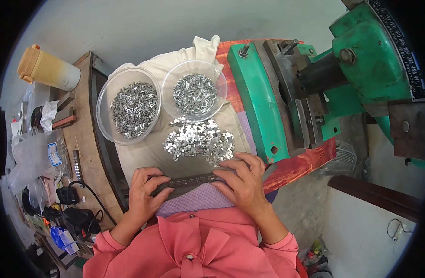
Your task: The person places small metal components onto a template strip by hand, then secures them using a manual press machine.
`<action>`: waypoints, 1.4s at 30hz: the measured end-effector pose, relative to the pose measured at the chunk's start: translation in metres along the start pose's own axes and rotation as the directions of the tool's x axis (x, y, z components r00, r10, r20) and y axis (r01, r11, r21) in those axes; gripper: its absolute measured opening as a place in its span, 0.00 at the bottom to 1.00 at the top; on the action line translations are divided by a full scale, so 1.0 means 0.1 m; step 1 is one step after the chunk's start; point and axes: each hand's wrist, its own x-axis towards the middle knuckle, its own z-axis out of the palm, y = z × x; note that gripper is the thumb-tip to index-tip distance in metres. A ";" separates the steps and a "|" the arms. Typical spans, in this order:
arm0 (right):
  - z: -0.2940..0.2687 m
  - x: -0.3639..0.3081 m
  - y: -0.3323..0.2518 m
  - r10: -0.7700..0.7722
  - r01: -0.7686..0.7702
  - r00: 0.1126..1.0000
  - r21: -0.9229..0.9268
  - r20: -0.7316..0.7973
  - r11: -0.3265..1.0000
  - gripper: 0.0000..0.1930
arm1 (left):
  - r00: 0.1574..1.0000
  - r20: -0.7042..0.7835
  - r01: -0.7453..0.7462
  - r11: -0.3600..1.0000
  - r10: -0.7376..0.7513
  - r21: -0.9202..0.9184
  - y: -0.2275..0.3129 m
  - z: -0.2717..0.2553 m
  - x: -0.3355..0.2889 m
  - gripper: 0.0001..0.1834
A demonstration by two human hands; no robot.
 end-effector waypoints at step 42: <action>0.08 0.74 -0.06 -0.205 0.199 0.948 0.049 0.243 0.979 0.06 | 0.998 -0.006 -0.064 0.996 0.064 0.063 0.03 -0.02 -0.02 0.18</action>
